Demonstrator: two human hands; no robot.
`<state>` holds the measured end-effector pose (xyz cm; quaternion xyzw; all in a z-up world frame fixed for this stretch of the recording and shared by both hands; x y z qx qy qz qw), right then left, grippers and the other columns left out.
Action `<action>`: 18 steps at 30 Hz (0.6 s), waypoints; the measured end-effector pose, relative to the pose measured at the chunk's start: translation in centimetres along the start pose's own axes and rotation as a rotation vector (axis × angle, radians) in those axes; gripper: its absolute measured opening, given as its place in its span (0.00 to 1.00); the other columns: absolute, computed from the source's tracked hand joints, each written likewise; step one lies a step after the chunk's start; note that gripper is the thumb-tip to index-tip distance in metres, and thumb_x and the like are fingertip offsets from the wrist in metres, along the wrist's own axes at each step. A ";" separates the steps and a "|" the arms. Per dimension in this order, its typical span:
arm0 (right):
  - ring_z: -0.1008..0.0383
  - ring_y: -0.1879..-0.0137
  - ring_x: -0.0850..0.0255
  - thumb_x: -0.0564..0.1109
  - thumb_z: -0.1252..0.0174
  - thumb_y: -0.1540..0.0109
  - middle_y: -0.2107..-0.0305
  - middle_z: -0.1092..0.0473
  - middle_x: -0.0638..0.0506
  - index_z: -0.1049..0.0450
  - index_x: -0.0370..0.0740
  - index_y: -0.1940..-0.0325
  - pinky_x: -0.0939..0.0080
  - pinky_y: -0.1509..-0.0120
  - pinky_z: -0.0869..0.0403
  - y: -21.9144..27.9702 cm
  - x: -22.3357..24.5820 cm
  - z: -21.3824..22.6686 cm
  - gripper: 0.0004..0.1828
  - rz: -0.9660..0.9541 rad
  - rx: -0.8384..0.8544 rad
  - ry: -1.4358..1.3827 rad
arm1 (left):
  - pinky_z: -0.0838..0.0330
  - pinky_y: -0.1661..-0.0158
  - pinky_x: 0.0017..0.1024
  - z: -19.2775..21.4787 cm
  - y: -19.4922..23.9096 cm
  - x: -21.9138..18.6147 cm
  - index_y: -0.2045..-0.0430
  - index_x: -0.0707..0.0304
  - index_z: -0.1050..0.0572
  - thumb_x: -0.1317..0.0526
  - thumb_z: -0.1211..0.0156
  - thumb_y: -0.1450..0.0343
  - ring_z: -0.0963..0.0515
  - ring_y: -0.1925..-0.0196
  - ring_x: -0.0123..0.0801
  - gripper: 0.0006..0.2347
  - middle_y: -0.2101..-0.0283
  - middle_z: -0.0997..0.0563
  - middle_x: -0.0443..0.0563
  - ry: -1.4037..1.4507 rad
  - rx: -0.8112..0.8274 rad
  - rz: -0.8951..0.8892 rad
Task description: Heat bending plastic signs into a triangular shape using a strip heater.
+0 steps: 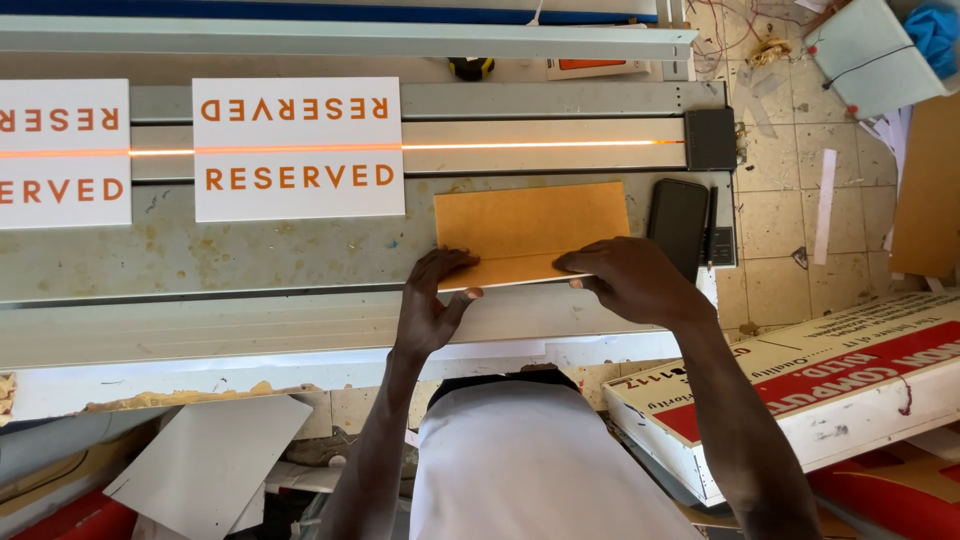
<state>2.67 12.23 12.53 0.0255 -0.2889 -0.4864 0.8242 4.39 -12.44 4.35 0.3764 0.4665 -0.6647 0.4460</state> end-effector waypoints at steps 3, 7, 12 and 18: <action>0.12 0.49 0.36 0.36 0.38 0.30 0.56 0.13 0.39 0.16 0.51 0.31 0.35 0.40 0.18 -0.5 -0.9 0.0 0.24 -0.038 0.016 -0.048 | 0.31 0.27 0.59 -0.3 -0.1 1.3 0.49 0.70 0.16 0.51 0.26 0.25 0.13 0.38 0.61 0.19 0.50 0.10 0.59 -0.023 -0.013 0.018; 0.12 0.51 0.33 0.35 0.39 0.31 0.57 0.14 0.37 0.16 0.51 0.31 0.33 0.41 0.18 -1.3 -2.6 -0.6 0.25 -0.043 0.033 -0.070 | 0.31 0.27 0.59 -0.5 -0.4 1.2 0.48 0.69 0.16 0.50 0.27 0.24 0.13 0.39 0.62 0.19 0.50 0.10 0.60 -0.013 -0.010 0.035; 0.24 0.77 0.48 0.47 0.40 0.26 0.78 0.20 0.45 0.13 0.56 0.36 0.44 0.56 0.22 -2.3 -4.9 -1.9 0.17 -0.054 0.091 -0.051 | 0.30 0.29 0.60 -0.3 -0.8 0.0 0.50 0.69 0.17 0.49 0.32 0.20 0.12 0.41 0.62 0.18 0.51 0.10 0.62 -0.009 0.007 0.137; 0.35 0.82 0.54 0.43 0.39 0.27 0.85 0.27 0.49 0.12 0.52 0.36 0.47 0.61 0.27 -4.3 -5.5 -1.2 0.17 -0.053 0.128 -0.118 | 0.36 0.27 0.62 0.2 -1.8 -1.0 0.47 0.66 0.18 0.37 0.39 0.19 0.15 0.36 0.58 0.27 0.47 0.11 0.63 0.085 0.104 0.478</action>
Point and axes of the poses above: each hand's wrist, its own y-axis away from the middle knuckle, its own z-axis out of the back of the hand, x = y × z, the point moved 9 cm from there along -y, towards the middle knuckle
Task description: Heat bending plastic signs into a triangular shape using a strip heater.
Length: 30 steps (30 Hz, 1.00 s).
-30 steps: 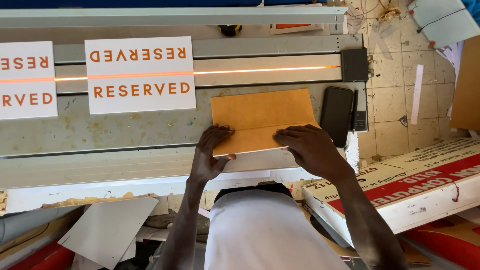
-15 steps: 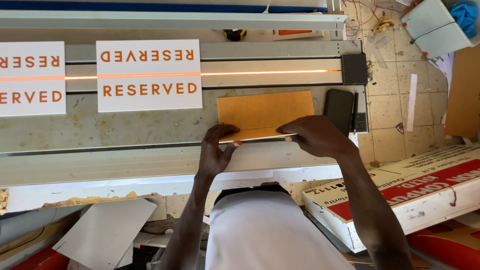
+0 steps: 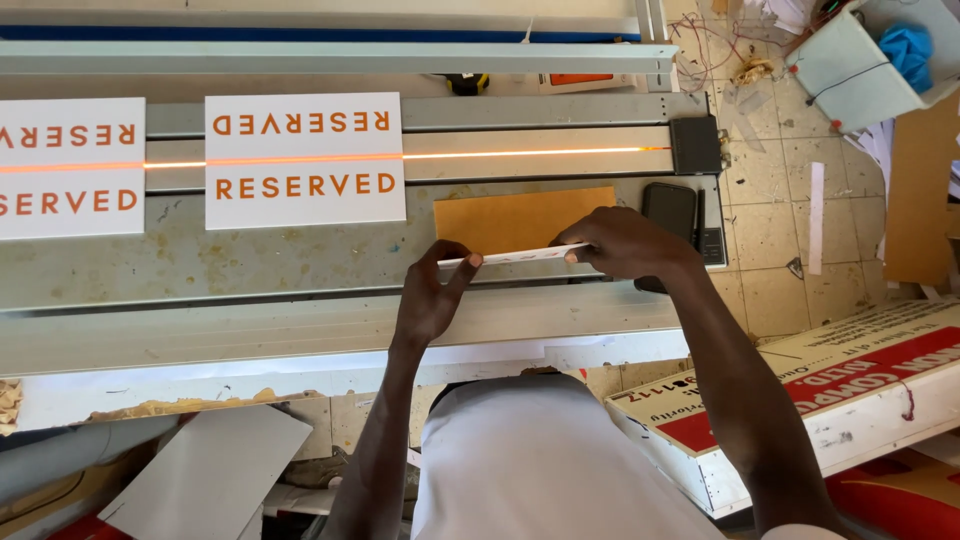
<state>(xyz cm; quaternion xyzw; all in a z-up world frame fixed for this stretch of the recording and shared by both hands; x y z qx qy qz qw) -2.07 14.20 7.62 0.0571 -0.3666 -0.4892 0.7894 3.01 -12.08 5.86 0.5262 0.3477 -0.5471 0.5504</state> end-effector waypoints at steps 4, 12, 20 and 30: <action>0.34 0.83 0.55 0.43 0.39 0.27 0.81 0.21 0.47 0.14 0.53 0.31 0.47 0.59 0.27 -1.1 -1.3 -0.4 0.20 0.007 0.026 -0.017 | 0.33 0.30 0.64 0.3 -0.1 -1.2 0.44 0.63 0.18 0.32 0.44 0.20 0.16 0.34 0.62 0.30 0.44 0.13 0.65 -0.064 0.017 0.110; 0.27 0.78 0.50 0.43 0.40 0.26 0.73 0.17 0.47 0.17 0.53 0.27 0.44 0.54 0.25 -2.3 -2.6 -0.6 0.23 0.021 0.062 -0.009 | 0.34 0.28 0.69 0.8 -1.5 -4.9 0.38 0.62 0.23 0.55 0.40 0.20 0.23 0.26 0.67 0.17 0.35 0.17 0.69 -0.194 0.077 0.085; 0.26 0.73 0.48 0.46 0.43 0.24 0.74 0.21 0.45 0.18 0.49 0.26 0.40 0.41 0.24 -2.8 -2.0 -0.3 0.21 0.031 0.105 -0.038 | 0.45 0.21 0.61 -5.0 -4.6 -9.7 0.23 0.52 0.31 0.43 0.27 0.28 0.41 0.14 0.61 0.37 0.18 0.33 0.62 -0.923 0.404 -0.095; 0.16 0.47 0.38 0.48 0.40 0.25 0.52 0.15 0.41 0.21 0.50 0.24 0.32 0.31 0.25 -4.1 -1.7 1.0 0.23 0.025 0.130 -0.023 | 0.27 0.31 0.60 -7.4 -10.9 -2.1 0.36 0.47 0.16 0.47 0.32 0.27 0.27 0.21 0.56 0.23 0.22 0.26 0.57 -1.040 0.521 -0.026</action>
Point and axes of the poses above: each hand's wrist, its own y-axis away from the middle knuckle, its own z-axis out of the back of the hand, x = y × z, the point moved 9 cm from there along -y, towards the middle knuckle
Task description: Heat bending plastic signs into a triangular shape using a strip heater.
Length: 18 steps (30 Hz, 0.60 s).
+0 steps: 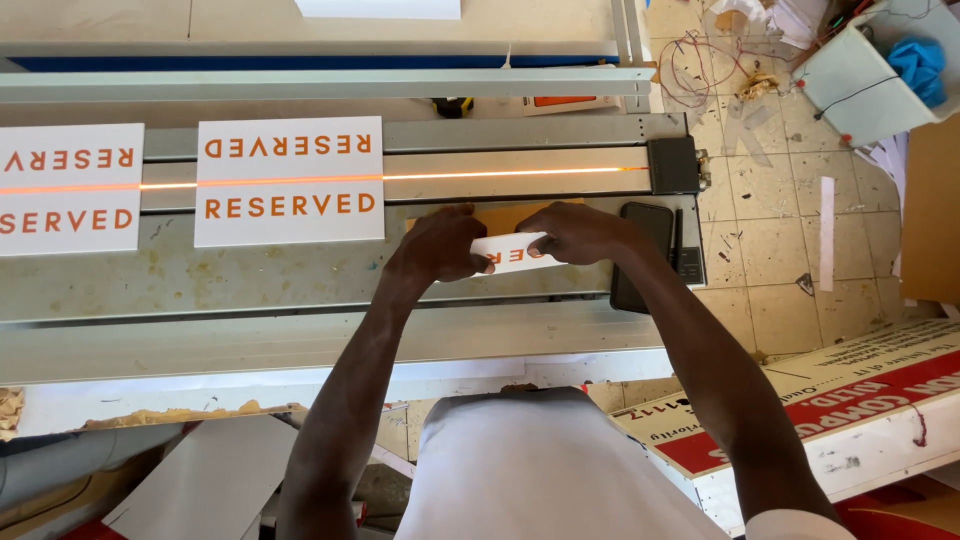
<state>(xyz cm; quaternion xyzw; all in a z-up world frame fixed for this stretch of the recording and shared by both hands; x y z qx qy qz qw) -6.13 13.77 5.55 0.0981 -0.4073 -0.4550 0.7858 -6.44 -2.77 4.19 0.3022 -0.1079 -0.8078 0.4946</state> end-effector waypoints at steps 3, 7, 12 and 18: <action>0.24 0.28 0.36 0.47 0.34 0.28 0.35 0.23 0.40 0.26 0.46 0.21 0.31 0.25 0.28 0.1 1.5 -0.5 0.29 -0.040 0.010 0.156 | 0.28 0.30 0.62 -0.9 0.0 0.2 0.34 0.45 0.17 0.46 0.33 0.27 0.29 0.19 0.58 0.24 0.19 0.30 0.57 -0.007 0.034 -0.001; 0.43 0.15 0.31 0.48 0.25 0.35 0.22 0.39 0.37 0.35 0.47 0.15 0.27 0.16 0.36 -0.6 3.0 0.5 0.45 0.030 -0.082 0.316 | 0.24 0.34 0.62 0.1 0.2 0.1 0.38 0.47 0.15 0.48 0.32 0.28 0.25 0.24 0.56 0.22 0.25 0.24 0.54 -0.010 -0.033 -0.004; 0.35 0.17 0.33 0.50 0.23 0.36 0.21 0.36 0.41 0.29 0.47 0.19 0.22 0.22 0.30 -2.4 0.5 -0.3 0.42 -0.092 -0.032 0.248 | 0.23 0.36 0.56 1.3 1.1 -0.9 0.39 0.51 0.14 0.53 0.33 0.27 0.19 0.32 0.54 0.20 0.35 0.18 0.54 0.000 -0.033 -0.037; 0.36 0.17 0.35 0.54 0.24 0.36 0.24 0.35 0.44 0.31 0.53 0.17 0.22 0.22 0.29 -2.8 -0.5 -0.8 0.43 -0.101 -0.038 0.327 | 0.23 0.39 0.55 1.3 1.2 -1.1 0.40 0.52 0.14 0.55 0.34 0.27 0.18 0.35 0.54 0.19 0.39 0.17 0.53 0.004 -0.042 -0.063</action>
Point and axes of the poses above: each hand's wrist, its own y-axis away from the middle knuckle, its own z-axis out of the back of the hand, x = y × z, the point moved 9 cm from there along -y, towards the middle knuckle
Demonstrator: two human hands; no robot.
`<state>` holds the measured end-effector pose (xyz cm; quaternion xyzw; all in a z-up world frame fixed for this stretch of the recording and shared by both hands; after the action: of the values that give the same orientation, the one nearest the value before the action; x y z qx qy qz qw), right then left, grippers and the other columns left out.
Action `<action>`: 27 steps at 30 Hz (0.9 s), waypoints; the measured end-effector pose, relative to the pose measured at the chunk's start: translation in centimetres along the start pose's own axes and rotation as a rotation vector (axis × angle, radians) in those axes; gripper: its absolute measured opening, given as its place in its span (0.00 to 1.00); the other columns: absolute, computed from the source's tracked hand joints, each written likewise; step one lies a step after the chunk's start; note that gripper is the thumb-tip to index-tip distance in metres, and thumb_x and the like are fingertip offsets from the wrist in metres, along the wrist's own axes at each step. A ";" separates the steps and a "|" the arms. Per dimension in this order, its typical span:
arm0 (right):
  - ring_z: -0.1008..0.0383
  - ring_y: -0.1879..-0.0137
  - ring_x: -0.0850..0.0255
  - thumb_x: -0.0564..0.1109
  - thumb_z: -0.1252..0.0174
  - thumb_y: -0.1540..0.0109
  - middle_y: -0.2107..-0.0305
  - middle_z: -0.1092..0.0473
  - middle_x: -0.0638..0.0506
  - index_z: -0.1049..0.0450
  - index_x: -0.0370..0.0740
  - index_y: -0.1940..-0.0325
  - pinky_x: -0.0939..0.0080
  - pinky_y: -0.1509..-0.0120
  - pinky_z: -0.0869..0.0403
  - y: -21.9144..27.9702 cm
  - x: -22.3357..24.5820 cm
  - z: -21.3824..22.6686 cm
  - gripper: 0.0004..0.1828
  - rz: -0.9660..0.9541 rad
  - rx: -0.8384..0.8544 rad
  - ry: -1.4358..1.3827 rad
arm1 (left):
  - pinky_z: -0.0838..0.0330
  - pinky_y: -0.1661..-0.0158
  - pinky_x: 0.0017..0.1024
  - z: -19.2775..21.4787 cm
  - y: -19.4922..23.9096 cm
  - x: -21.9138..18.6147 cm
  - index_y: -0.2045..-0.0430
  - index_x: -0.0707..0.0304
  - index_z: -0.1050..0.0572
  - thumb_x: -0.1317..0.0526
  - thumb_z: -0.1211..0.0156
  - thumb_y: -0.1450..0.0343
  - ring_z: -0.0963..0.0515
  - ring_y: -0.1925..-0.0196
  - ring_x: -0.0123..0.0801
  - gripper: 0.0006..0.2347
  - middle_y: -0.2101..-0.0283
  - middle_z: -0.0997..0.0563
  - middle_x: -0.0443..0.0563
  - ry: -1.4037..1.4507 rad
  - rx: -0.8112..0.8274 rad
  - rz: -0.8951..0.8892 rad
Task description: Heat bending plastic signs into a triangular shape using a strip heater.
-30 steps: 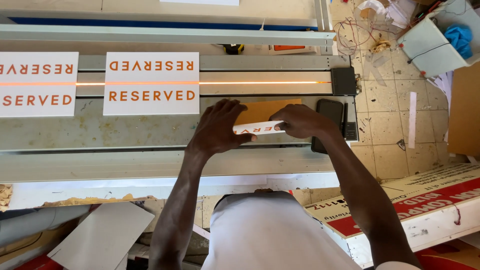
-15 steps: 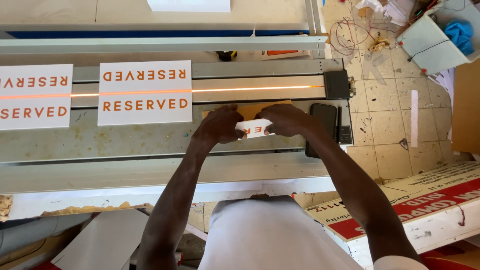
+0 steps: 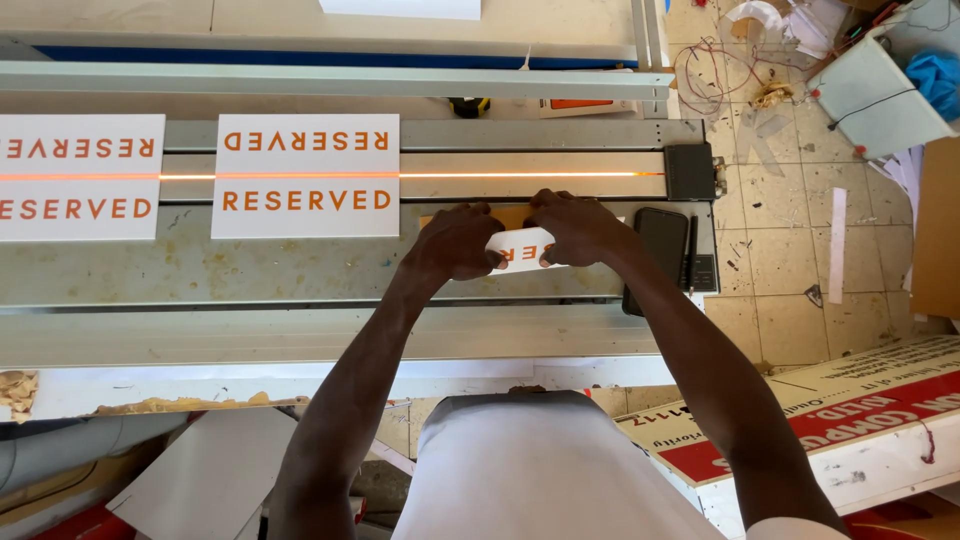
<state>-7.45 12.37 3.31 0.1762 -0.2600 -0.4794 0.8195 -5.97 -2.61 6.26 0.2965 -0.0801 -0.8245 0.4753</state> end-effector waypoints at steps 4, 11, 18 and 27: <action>0.32 0.21 0.34 0.54 0.23 0.37 0.26 0.34 0.42 0.22 0.44 0.26 0.27 0.22 0.28 0.9 1.2 1.9 0.37 -0.010 0.010 -0.017 | 0.23 0.41 0.55 0.3 0.0 -0.1 0.37 0.54 0.16 0.55 0.34 0.27 0.19 0.34 0.58 0.21 0.35 0.20 0.59 0.012 -0.017 -0.028; 0.29 0.24 0.37 0.60 0.18 0.44 0.30 0.31 0.46 0.16 0.50 0.31 0.37 0.20 0.33 0.4 1.5 3.0 0.38 -0.013 0.026 -0.005 | 0.23 0.42 0.55 1.2 0.3 -0.5 0.36 0.60 0.17 0.55 0.30 0.27 0.18 0.35 0.60 0.23 0.37 0.21 0.62 -0.006 -0.044 -0.074; 0.34 0.23 0.39 0.57 0.19 0.44 0.33 0.37 0.50 0.13 0.53 0.39 0.34 0.17 0.38 4.2 2.1 -0.1 0.29 -0.056 -0.326 0.165 | 0.33 0.30 0.50 -0.8 1.7 -2.1 0.49 0.46 0.12 0.48 0.22 0.31 0.22 0.34 0.56 0.18 0.38 0.28 0.57 -0.372 -0.353 -0.220; 0.35 0.21 0.34 0.42 0.16 0.53 0.33 0.41 0.43 0.22 0.50 0.28 0.29 0.19 0.32 12.1 8.5 -8.0 0.48 -0.081 -0.789 0.149 | 0.26 0.31 0.57 -6.2 10.3 -4.7 0.56 0.57 0.26 0.68 0.11 0.46 0.21 0.38 0.61 0.29 0.44 0.31 0.59 -0.315 -0.730 -0.301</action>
<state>9.19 11.05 5.58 -0.1076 0.0110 -0.5601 0.8213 6.89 -3.31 7.45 -0.0123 0.1896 -0.8942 0.4052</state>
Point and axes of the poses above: each hand's wrist, its own y-axis away from the middle knuckle, its own z-axis out of the back of the hand, x = y × z, the point moved 9 cm from there along -y, towards the middle knuckle
